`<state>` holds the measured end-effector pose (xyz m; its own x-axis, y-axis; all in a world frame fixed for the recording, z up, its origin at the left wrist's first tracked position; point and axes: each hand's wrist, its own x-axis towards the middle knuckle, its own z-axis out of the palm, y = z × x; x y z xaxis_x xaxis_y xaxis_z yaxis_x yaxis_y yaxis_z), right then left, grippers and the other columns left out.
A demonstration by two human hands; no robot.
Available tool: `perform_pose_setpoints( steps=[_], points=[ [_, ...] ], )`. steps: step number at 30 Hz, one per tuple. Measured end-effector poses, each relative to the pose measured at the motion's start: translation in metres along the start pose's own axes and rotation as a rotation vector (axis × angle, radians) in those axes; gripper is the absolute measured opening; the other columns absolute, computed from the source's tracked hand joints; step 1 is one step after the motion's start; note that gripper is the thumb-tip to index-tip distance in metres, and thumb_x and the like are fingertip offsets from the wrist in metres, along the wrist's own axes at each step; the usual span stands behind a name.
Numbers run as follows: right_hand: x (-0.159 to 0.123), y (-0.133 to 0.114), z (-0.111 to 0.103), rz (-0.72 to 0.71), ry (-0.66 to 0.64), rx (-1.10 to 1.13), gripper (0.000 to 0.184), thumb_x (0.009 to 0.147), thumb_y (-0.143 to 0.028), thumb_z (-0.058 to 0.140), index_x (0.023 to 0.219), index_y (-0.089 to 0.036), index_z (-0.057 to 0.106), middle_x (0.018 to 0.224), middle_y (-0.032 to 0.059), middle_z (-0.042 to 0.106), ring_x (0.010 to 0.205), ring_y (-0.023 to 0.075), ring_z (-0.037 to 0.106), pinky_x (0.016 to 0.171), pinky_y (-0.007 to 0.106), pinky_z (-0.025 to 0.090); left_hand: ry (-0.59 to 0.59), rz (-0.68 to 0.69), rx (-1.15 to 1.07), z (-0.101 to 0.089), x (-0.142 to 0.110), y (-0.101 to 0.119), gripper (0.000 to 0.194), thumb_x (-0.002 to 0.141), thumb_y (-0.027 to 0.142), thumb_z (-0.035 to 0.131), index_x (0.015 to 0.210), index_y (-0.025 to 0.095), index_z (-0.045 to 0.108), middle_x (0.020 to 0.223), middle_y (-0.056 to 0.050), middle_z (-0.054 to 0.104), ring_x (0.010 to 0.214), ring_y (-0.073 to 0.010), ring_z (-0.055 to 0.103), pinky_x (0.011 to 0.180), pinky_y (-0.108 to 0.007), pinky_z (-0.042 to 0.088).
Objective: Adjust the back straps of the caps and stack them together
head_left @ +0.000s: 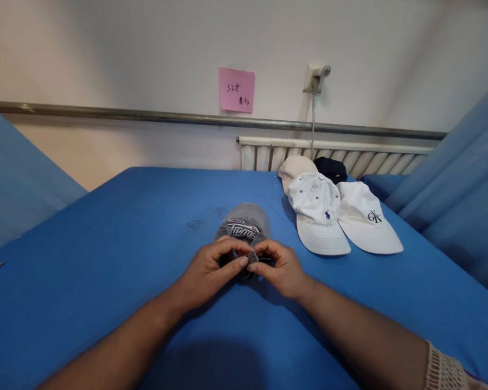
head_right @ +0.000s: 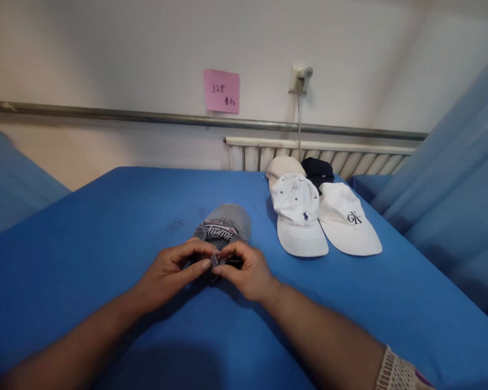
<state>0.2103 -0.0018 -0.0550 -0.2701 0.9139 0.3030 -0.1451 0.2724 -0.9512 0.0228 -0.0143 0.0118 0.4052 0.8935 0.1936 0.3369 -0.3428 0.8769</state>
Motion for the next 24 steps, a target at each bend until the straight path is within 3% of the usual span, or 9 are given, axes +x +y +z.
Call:
perform_pose_setpoints(
  steps=[4,10,16,24],
  points=[
    [-0.0017,-0.0045,-0.0002,-0.066,0.036,-0.13,0.021,0.076,-0.034,0.078,0.088,-0.022,0.066,0.085,0.0008,0.07,0.078,0.0171,0.066,0.074,0.032,0.053,-0.028,0.01,-0.068,-0.0042,0.0023,0.0009,0.017,0.088,0.033,0.065,0.079,0.019,0.069,0.107,-0.007,0.063,0.097,-0.0205,0.06,0.089,-0.034,0.047],
    [-0.0027,-0.0083,-0.0013,-0.161,0.02,-0.275,0.018,0.079,-0.034,0.076,0.089,-0.022,0.067,0.087,0.0022,0.069,0.079,0.0166,0.064,0.072,0.031,0.052,-0.085,-0.123,-0.254,-0.0047,0.0033,-0.0002,0.021,0.086,0.035,0.065,0.074,0.019,0.067,0.115,-0.008,0.061,0.106,-0.0236,0.057,0.092,-0.036,0.045],
    [-0.0033,-0.0073,-0.0016,-0.219,-0.013,-0.275,0.018,0.08,-0.034,0.077,0.091,-0.022,0.069,0.088,0.003,0.068,0.08,0.0166,0.063,0.073,0.03,0.052,-0.047,-0.221,-0.351,-0.0002,0.0035,-0.0027,0.02,0.077,0.031,0.068,0.063,0.018,0.062,0.112,-0.007,0.061,0.106,-0.0252,0.055,0.093,-0.037,0.044],
    [-0.0029,-0.0089,-0.0022,-0.215,-0.032,-0.236,0.018,0.078,-0.031,0.079,0.092,-0.023,0.07,0.088,0.0031,0.069,0.081,0.0174,0.063,0.074,0.031,0.052,-0.027,-0.246,-0.347,0.0004,0.0047,-0.0045,0.017,0.069,0.025,0.07,0.059,0.017,0.059,0.112,-0.006,0.06,0.109,-0.0257,0.054,0.092,-0.036,0.041]
  ],
)
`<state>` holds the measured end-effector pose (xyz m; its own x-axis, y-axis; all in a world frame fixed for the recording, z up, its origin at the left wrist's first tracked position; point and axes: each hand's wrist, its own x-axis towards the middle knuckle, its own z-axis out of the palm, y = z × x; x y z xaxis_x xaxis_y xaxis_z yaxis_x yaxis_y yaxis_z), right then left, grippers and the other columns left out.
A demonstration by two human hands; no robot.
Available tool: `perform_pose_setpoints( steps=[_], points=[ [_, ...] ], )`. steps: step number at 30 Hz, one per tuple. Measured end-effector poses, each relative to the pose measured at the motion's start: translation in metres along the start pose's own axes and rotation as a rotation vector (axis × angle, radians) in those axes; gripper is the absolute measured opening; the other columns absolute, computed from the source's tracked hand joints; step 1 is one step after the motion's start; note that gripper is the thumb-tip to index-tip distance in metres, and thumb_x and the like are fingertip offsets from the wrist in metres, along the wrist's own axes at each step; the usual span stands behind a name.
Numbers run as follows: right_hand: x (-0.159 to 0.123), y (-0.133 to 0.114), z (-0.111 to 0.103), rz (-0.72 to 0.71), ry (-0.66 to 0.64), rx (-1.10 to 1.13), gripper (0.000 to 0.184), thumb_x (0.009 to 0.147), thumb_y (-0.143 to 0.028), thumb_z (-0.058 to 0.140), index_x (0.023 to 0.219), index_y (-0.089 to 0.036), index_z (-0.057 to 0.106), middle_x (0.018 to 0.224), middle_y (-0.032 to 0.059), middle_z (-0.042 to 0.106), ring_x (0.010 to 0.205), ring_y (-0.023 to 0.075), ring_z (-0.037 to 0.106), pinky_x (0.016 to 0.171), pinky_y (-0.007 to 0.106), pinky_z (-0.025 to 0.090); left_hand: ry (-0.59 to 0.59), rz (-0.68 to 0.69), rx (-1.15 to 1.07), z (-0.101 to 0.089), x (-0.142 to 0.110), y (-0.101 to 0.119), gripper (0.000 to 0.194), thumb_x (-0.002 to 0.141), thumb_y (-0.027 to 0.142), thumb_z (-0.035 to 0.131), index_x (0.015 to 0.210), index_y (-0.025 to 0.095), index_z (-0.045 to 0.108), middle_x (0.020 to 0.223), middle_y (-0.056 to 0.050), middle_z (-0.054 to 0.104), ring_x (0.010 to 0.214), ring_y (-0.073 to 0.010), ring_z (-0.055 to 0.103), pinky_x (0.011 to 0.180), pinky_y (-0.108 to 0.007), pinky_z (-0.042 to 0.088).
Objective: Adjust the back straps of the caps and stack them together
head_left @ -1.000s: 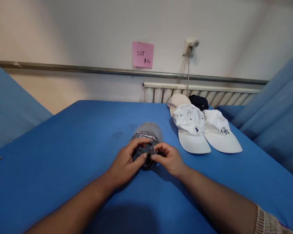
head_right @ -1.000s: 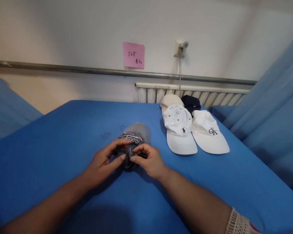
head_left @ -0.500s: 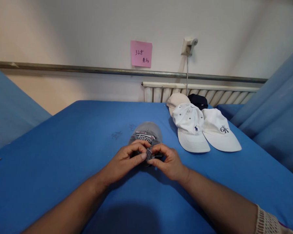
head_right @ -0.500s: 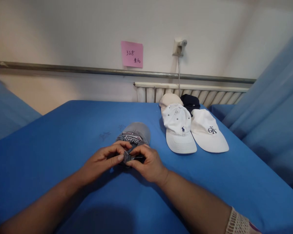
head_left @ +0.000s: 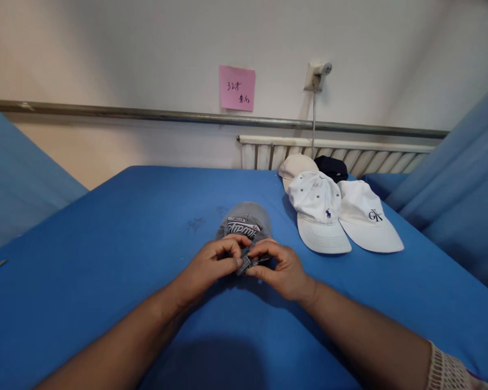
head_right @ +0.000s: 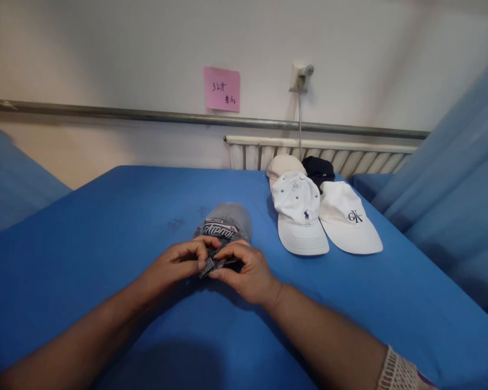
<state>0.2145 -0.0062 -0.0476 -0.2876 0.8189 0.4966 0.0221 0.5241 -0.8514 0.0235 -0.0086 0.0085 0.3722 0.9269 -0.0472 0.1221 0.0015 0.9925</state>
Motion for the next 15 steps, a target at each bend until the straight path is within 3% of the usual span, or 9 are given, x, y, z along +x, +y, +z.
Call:
perform_pose_setpoints(
  steps=[15],
  points=[
    [0.0001,-0.0013,0.0005,-0.08,-0.045,-0.063,0.019,0.078,-0.027,0.079,0.093,-0.023,0.069,0.085,0.0014,0.068,0.081,0.0169,0.062,0.077,0.033,0.05,-0.068,0.017,0.19,-0.0004,0.0016,0.0025,0.017,0.068,0.023,0.064,0.055,0.017,0.054,0.109,-0.008,0.062,0.101,-0.0249,0.058,0.088,-0.037,0.046]
  ],
)
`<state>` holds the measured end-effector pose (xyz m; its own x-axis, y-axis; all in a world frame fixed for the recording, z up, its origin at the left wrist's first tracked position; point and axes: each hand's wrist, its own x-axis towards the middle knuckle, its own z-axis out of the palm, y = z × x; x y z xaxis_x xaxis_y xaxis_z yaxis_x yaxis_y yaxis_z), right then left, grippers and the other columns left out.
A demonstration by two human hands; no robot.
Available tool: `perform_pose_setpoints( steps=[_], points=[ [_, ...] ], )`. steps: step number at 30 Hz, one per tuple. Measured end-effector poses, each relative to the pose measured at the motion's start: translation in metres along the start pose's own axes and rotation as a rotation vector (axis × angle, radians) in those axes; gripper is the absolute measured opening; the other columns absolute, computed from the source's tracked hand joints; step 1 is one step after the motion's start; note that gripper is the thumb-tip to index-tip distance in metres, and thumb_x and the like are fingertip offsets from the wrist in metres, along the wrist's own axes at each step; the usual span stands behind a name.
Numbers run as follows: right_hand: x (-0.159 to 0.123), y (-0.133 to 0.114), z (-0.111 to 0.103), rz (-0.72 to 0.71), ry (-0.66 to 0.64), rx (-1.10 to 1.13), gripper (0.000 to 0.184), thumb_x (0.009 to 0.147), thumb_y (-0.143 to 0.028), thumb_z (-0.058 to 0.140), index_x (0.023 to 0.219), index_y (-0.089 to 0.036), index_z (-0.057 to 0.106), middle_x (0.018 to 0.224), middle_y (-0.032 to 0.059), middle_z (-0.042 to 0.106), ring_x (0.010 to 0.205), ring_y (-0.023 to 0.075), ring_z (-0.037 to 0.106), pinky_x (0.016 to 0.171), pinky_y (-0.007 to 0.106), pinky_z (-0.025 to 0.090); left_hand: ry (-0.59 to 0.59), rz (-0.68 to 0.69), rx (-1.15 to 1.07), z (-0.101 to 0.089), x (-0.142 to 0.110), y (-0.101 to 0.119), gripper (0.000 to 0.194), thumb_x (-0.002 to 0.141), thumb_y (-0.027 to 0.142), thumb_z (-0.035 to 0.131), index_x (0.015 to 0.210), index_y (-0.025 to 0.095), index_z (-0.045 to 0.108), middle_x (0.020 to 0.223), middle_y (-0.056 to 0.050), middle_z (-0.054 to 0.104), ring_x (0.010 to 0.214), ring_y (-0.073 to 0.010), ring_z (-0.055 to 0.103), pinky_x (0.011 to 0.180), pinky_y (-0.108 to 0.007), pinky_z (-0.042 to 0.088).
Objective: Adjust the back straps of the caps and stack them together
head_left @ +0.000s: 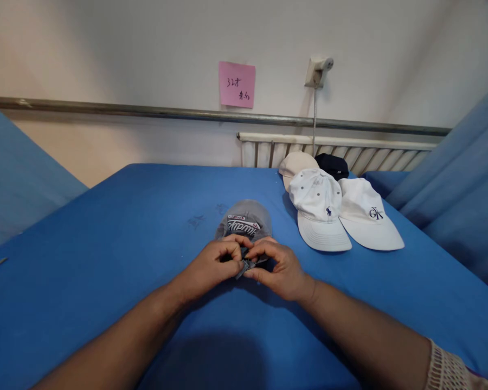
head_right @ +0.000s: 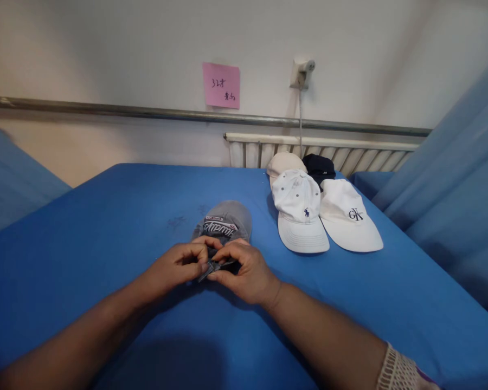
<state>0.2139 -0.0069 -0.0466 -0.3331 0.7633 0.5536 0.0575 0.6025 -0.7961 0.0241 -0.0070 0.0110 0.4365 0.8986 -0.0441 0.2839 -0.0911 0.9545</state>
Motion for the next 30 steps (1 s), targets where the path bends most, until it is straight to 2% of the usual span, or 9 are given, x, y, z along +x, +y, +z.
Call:
perform_pose_setpoints(
  steps=[7,16,22,30],
  points=[
    [0.0018,-0.0017,-0.0007,-0.035,-0.025,-0.053,0.016,0.08,-0.03,0.078,0.091,-0.024,0.068,0.083,0.0018,0.068,0.082,0.0181,0.063,0.079,0.035,0.05,-0.004,-0.006,0.028,0.0012,0.0003,0.0018,0.016,0.067,0.021,0.063,0.055,0.018,0.054,0.108,-0.009,0.063,0.103,-0.0256,0.058,0.088,-0.037,0.048],
    [0.0016,-0.0014,0.0011,-0.102,-0.018,-0.063,0.017,0.081,-0.032,0.078,0.094,-0.023,0.069,0.084,0.0022,0.069,0.083,0.0184,0.063,0.081,0.036,0.049,-0.017,-0.003,0.077,0.0003,0.0004,0.0015,0.017,0.065,0.023,0.063,0.052,0.018,0.053,0.108,-0.009,0.062,0.114,-0.0285,0.055,0.097,-0.04,0.043],
    [0.0019,-0.0022,0.0001,-0.079,-0.043,-0.075,0.017,0.082,-0.033,0.077,0.093,-0.025,0.069,0.084,0.0017,0.07,0.084,0.0186,0.064,0.083,0.036,0.049,-0.035,0.014,0.113,-0.0011,0.0011,0.0014,0.018,0.068,0.024,0.065,0.053,0.019,0.054,0.107,-0.008,0.066,0.119,-0.0294,0.053,0.1,-0.041,0.042],
    [0.0021,-0.0005,0.0005,-0.056,0.033,-0.056,0.016,0.081,-0.032,0.077,0.093,-0.026,0.068,0.083,0.0013,0.069,0.083,0.0185,0.063,0.08,0.036,0.05,0.051,-0.008,0.023,0.0002,-0.001,0.0041,0.026,0.077,0.033,0.071,0.059,0.018,0.06,0.114,-0.012,0.065,0.126,-0.0319,0.05,0.102,-0.044,0.041]
  ],
)
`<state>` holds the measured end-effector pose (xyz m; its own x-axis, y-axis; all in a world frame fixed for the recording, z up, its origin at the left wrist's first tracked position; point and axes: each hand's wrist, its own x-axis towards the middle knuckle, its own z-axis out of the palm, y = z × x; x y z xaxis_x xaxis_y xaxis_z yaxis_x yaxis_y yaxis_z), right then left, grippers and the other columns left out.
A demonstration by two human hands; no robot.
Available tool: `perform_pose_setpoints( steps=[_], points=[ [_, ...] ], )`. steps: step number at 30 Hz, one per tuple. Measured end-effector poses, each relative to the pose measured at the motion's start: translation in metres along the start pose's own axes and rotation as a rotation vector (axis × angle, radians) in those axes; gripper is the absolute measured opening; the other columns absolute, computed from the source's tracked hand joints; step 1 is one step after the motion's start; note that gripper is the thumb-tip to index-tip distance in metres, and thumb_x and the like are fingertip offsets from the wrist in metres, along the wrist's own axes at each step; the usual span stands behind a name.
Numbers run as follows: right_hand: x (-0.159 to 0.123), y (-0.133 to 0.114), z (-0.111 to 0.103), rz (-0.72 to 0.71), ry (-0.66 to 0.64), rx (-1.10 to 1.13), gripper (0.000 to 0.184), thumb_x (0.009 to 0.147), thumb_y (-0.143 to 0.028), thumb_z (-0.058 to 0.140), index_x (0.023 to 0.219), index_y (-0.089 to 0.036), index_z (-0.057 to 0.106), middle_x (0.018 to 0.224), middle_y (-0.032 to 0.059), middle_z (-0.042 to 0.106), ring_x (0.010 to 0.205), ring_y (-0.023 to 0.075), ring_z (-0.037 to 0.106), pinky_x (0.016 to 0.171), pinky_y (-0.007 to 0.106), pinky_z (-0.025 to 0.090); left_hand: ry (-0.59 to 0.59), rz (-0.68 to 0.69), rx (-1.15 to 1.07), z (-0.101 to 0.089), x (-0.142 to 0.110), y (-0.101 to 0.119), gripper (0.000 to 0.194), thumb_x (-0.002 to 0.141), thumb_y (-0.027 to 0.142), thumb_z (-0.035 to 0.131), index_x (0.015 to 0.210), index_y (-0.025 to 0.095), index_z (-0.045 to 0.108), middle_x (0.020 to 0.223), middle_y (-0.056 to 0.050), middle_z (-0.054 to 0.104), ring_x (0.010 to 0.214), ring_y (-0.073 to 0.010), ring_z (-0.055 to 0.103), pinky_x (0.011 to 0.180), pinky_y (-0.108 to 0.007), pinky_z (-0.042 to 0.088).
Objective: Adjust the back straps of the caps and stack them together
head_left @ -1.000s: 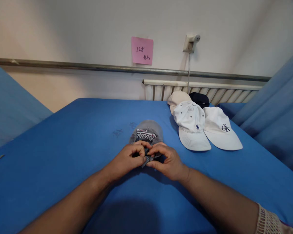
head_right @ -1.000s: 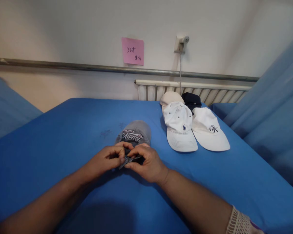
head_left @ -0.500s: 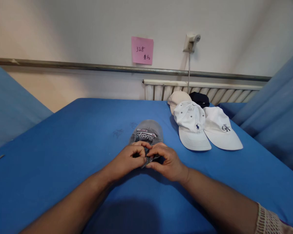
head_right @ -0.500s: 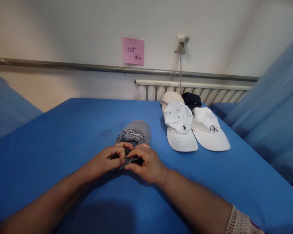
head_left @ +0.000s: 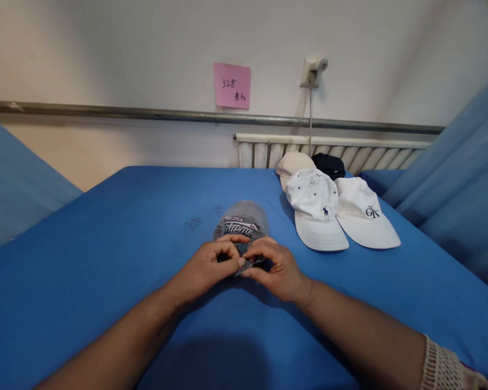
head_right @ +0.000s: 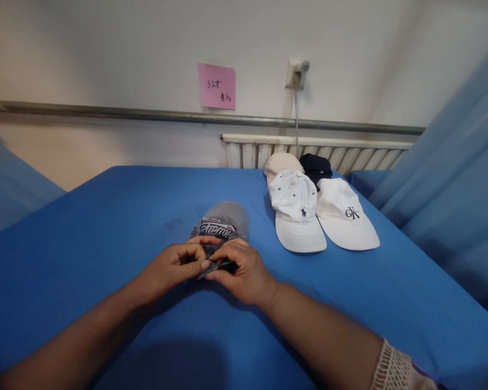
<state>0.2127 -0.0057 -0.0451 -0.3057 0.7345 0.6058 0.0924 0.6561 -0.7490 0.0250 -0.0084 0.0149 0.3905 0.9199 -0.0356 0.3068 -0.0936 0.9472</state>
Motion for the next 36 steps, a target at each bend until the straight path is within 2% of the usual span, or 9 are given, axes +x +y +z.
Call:
perform_pose_setpoints(
  steps=[5,8,14,20,25,28,32,36],
  points=[
    [0.002,-0.002,-0.001,0.018,0.058,-0.002,0.016,0.081,-0.032,0.077,0.092,-0.025,0.067,0.083,0.0017,0.067,0.083,0.0187,0.061,0.077,0.034,0.05,0.052,-0.016,-0.037,-0.001,0.0,-0.001,0.027,0.08,0.037,0.071,0.064,0.018,0.064,0.117,-0.012,0.065,0.12,-0.0311,0.053,0.099,-0.044,0.043],
    [0.003,-0.003,-0.002,0.012,0.074,0.007,0.016,0.082,-0.032,0.076,0.093,-0.025,0.067,0.085,0.0022,0.067,0.083,0.0185,0.061,0.077,0.034,0.05,0.05,-0.02,-0.068,0.0,0.0,-0.001,0.027,0.081,0.038,0.071,0.065,0.017,0.062,0.114,-0.011,0.066,0.11,-0.0277,0.058,0.094,-0.041,0.045],
    [0.003,-0.001,-0.003,-0.036,0.088,-0.025,0.015,0.082,-0.032,0.076,0.095,-0.027,0.069,0.087,0.0017,0.07,0.089,0.0201,0.064,0.085,0.039,0.05,0.013,-0.031,-0.114,0.0,0.0,-0.001,0.027,0.08,0.04,0.072,0.071,0.017,0.061,0.095,-0.006,0.067,0.086,-0.0188,0.059,0.076,-0.032,0.047],
    [0.004,0.0,-0.004,-0.109,0.054,-0.109,0.016,0.083,-0.034,0.076,0.096,-0.029,0.068,0.089,0.0008,0.069,0.092,0.0208,0.064,0.094,0.044,0.047,-0.013,-0.059,-0.138,0.0,0.001,0.0,0.022,0.075,0.035,0.075,0.075,0.018,0.061,0.074,0.001,0.059,0.068,-0.0123,0.051,0.063,-0.025,0.042],
    [0.002,-0.003,-0.005,-0.089,0.063,-0.12,0.023,0.082,-0.031,0.077,0.102,-0.027,0.066,0.101,0.004,0.065,0.099,0.0212,0.062,0.089,0.041,0.049,0.013,-0.049,-0.195,0.0,0.001,-0.002,0.022,0.074,0.03,0.077,0.074,0.017,0.058,0.075,0.001,0.059,0.068,-0.0114,0.052,0.063,-0.024,0.042],
    [0.0,-0.006,-0.007,-0.047,0.089,-0.163,0.024,0.082,-0.029,0.076,0.104,-0.027,0.066,0.11,0.0066,0.061,0.103,0.0223,0.061,0.087,0.039,0.051,0.025,-0.061,-0.228,0.001,0.001,-0.004,0.024,0.076,0.03,0.076,0.075,0.018,0.055,0.068,0.003,0.057,0.06,-0.0099,0.05,0.057,-0.024,0.041],
    [-0.001,-0.008,-0.008,-0.063,0.058,-0.253,0.013,0.088,-0.028,0.07,0.1,-0.025,0.067,0.096,0.0046,0.062,0.089,0.0197,0.061,0.079,0.037,0.05,0.039,-0.055,-0.231,0.003,0.002,-0.008,0.024,0.076,0.031,0.077,0.078,0.019,0.056,0.068,0.004,0.056,0.058,-0.0096,0.05,0.056,-0.024,0.041],
    [-0.001,-0.003,-0.006,-0.063,-0.008,-0.285,0.013,0.089,-0.026,0.068,0.101,-0.023,0.065,0.094,0.0053,0.062,0.087,0.0198,0.061,0.077,0.035,0.05,0.078,-0.034,-0.185,0.004,0.005,-0.013,0.023,0.075,0.03,0.076,0.077,0.018,0.056,0.072,0.003,0.056,0.064,-0.0101,0.051,0.059,-0.023,0.042]
  ],
)
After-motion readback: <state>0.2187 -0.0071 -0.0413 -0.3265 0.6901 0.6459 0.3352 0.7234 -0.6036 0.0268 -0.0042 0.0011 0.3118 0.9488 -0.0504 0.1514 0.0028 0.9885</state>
